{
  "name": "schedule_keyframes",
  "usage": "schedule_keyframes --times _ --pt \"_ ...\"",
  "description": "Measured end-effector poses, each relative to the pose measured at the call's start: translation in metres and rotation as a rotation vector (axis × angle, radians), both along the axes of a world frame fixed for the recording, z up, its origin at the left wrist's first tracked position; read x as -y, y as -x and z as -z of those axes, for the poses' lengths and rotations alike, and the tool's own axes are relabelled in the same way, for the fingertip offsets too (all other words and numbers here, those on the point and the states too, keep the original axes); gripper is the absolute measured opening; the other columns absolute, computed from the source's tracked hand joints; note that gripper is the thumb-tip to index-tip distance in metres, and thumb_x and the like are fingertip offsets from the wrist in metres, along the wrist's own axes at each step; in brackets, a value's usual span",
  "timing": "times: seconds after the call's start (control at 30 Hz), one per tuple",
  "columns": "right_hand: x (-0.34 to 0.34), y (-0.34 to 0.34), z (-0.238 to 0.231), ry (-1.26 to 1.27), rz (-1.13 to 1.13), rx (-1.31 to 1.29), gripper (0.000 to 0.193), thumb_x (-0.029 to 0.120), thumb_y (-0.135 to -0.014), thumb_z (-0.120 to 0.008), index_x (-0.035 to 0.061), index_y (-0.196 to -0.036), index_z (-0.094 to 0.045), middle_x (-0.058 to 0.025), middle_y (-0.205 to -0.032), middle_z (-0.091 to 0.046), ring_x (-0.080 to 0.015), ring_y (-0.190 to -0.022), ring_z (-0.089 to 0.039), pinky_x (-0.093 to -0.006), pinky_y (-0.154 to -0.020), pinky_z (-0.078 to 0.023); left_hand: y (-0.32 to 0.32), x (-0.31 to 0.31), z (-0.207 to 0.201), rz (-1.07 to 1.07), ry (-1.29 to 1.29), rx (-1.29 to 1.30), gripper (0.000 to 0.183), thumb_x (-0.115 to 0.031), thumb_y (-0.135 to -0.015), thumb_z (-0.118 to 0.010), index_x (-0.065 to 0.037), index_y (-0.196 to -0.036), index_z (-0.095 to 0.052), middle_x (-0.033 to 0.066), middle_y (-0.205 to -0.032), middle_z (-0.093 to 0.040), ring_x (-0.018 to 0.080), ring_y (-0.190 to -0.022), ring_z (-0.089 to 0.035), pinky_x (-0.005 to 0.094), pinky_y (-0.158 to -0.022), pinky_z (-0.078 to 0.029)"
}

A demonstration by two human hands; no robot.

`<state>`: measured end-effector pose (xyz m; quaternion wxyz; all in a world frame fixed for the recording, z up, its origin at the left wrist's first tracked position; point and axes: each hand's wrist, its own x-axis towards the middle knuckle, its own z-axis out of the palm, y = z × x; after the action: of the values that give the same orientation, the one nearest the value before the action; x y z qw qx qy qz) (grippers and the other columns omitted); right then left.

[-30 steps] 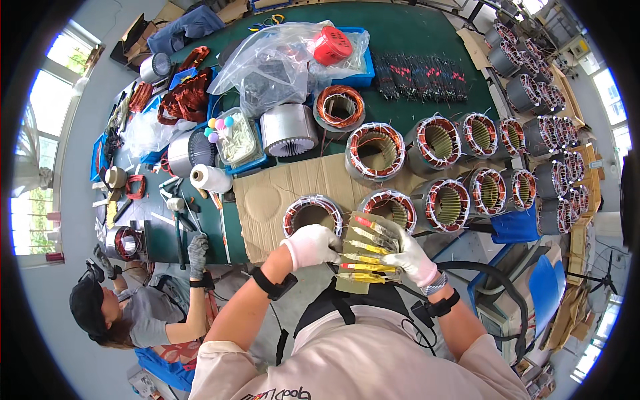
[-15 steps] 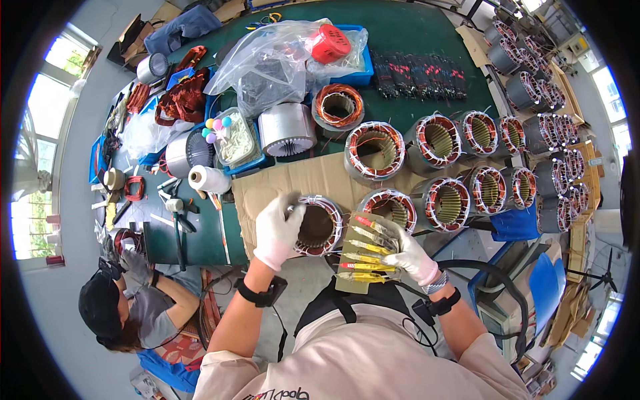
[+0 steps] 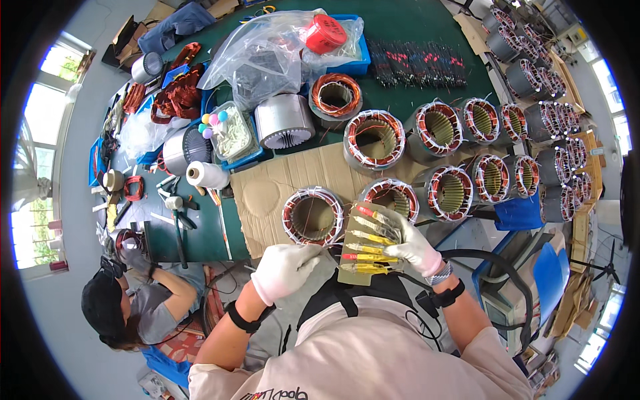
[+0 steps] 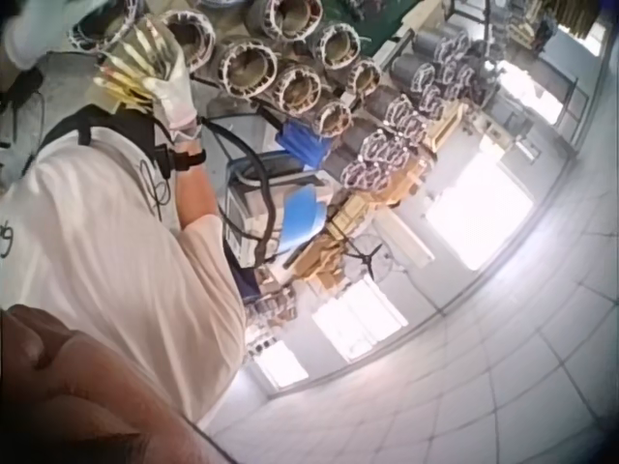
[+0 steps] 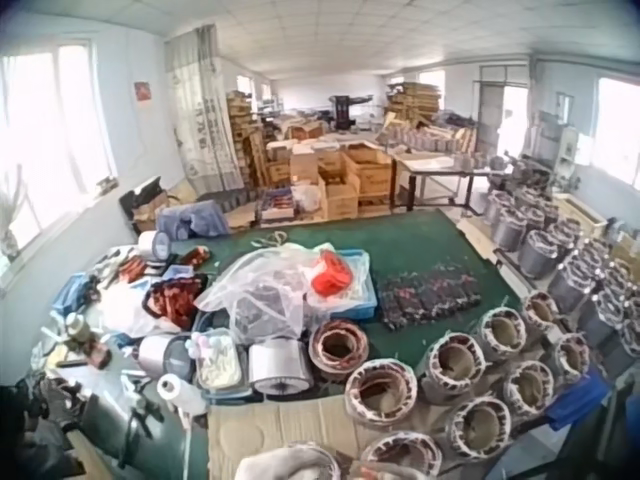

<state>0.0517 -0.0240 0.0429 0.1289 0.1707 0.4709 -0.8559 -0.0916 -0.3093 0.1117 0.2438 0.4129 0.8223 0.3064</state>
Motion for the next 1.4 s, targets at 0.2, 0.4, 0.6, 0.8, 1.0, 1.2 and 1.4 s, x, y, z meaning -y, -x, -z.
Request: schedule_keyframes --times 0.2,0.4,0.6,0.8,1.0,1.2,1.4 --pt "0.002 0.002 -0.005 -0.075 0.020 0.061 0.088 -0.011 -0.078 -0.068 -0.0008 -0.158 -0.032 -0.0099 -0.152 -0.049 -0.0196 -0.141 -0.048 -0.0355 -0.120 -0.038 -0.011 0.009 0.042 0.090 0.101 -0.077 0.020 -0.016 -0.092 -0.066 -0.008 -0.108 -0.073 0.0146 -0.079 -0.071 0.0343 -0.072 -0.071 0.0451 -0.067 -0.057" --pt "0.004 -0.001 -0.001 -0.096 0.031 0.079 0.089 -0.009 -0.077 -0.069 -0.0021 -0.157 -0.032 -0.0109 -0.154 -0.049 -0.0206 -0.143 -0.048 -0.0356 -0.121 -0.036 -0.011 0.008 0.044 0.086 0.092 -0.076 0.019 -0.017 -0.092 -0.066 -0.009 -0.108 -0.073 0.0144 -0.078 -0.070 0.0343 -0.072 -0.071 0.0446 -0.067 -0.057" --pt "0.005 0.002 -0.007 -0.067 0.039 0.081 0.091 -0.004 -0.076 -0.072 -0.0021 -0.158 -0.031 -0.0114 -0.154 -0.048 -0.0215 -0.144 -0.046 -0.0366 -0.122 -0.034 -0.008 0.007 0.042 0.102 0.093 -0.105 0.017 -0.018 -0.092 -0.067 -0.010 -0.105 -0.073 0.0140 -0.075 -0.069 0.0339 -0.071 -0.071 0.0445 -0.065 -0.057" --pt "0.003 0.001 0.001 -0.033 0.022 0.042 0.097 0.005 -0.074 -0.078 -0.0011 -0.158 -0.030 -0.0110 -0.155 -0.048 -0.0221 -0.145 -0.045 -0.0372 -0.123 -0.032 -0.001 0.004 0.035 0.134 0.169 -0.090 0.016 -0.022 -0.092 -0.065 -0.012 -0.103 -0.073 0.0133 -0.076 -0.070 0.0341 -0.072 -0.071 0.0451 -0.066 -0.057" --pt "0.001 0.000 0.000 -0.021 -0.002 0.032 0.093 -0.004 -0.078 -0.074 -0.0003 -0.159 -0.029 -0.0101 -0.155 -0.047 -0.0201 -0.145 -0.044 -0.0362 -0.123 -0.032 0.034 -0.019 0.038 0.224 0.366 -0.112 0.018 -0.026 -0.092 -0.064 -0.012 -0.097 -0.075 0.0128 -0.085 -0.072 0.0339 -0.083 -0.071 0.0468 -0.074 -0.057" --pt "-0.001 -0.001 0.002 -0.075 -0.002 0.034 0.092 -0.004 -0.078 -0.074 -0.0008 -0.159 -0.030 -0.0106 -0.154 -0.047 -0.0204 -0.145 -0.044 -0.0365 -0.123 -0.032 0.024 -0.039 0.035 0.269 0.250 -0.092 0.020 -0.026 -0.091 -0.065 -0.013 -0.101 -0.077 0.0097 -0.086 -0.070 0.0317 -0.086 -0.070 0.0441 -0.078 -0.056" --pt "0.003 0.002 -0.008 -0.065 0.017 0.042 0.090 -0.004 -0.077 -0.071 -0.0010 -0.158 -0.031 -0.0104 -0.154 -0.047 -0.0215 -0.144 -0.046 -0.0378 -0.122 -0.035 0.017 -0.037 0.040 0.248 0.146 -0.124 0.017 -0.023 -0.090 -0.067 -0.013 -0.099 -0.077 0.0085 -0.084 -0.070 0.0307 -0.082 -0.070 0.0429 -0.074 -0.056"
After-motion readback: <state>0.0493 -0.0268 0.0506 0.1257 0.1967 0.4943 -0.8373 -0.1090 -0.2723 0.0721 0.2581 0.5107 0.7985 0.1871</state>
